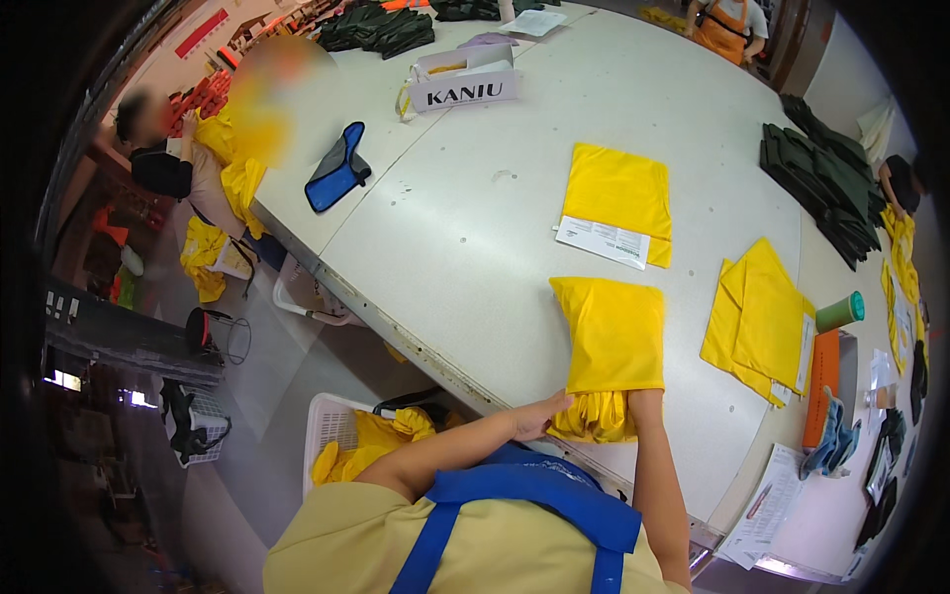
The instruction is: The person folds a yellow garment on a white table, aligns the edges, and places it into a clear plastic bag. They repeat this process with additional yellow garments, stacking the packaged items on the table.
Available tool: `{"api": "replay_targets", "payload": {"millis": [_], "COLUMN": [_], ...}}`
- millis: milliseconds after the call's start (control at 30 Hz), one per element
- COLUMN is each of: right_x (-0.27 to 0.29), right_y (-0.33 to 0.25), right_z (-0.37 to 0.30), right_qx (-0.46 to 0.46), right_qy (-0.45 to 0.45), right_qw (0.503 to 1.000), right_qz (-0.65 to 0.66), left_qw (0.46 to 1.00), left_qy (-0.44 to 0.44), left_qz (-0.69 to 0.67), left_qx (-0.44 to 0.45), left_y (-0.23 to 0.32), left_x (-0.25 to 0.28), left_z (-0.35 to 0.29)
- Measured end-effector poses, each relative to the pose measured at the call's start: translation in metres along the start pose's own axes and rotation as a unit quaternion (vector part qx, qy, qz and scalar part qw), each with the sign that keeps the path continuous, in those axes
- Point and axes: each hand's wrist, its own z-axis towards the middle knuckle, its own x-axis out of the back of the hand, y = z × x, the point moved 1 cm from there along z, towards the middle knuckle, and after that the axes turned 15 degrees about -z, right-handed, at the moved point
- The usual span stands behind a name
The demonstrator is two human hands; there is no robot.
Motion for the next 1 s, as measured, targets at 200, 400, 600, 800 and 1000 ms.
{"api": "replay_targets", "payload": {"millis": [200,400,600,800,1000], "right_x": [0.024,0.027,-0.013,-0.036,-0.038], "right_y": [-0.057,-0.074,-0.015,-0.064,-0.092], "right_z": [-0.006,-0.01,-0.001,-0.021,-0.006], "right_qx": [0.16,0.183,0.083,0.196,0.168], "right_qy": [0.01,-0.037,-0.084,0.016,-0.143], "right_qw": [0.97,0.95,0.966,0.873,0.936], "right_qz": [-0.181,-0.25,-0.231,-0.447,-0.273], "left_qw": [0.992,0.986,0.996,0.979,0.967], "left_qy": [-0.017,0.0,0.004,0.086,0.103], "left_qz": [0.054,0.1,0.007,0.135,0.162], "left_qx": [-0.117,-0.132,-0.092,-0.127,-0.166], "left_y": [-0.023,-0.018,0.008,0.008,0.003], "left_x": [0.003,0.018,0.012,0.007,0.023], "left_z": [0.019,0.022,0.014,0.009,0.011]}}
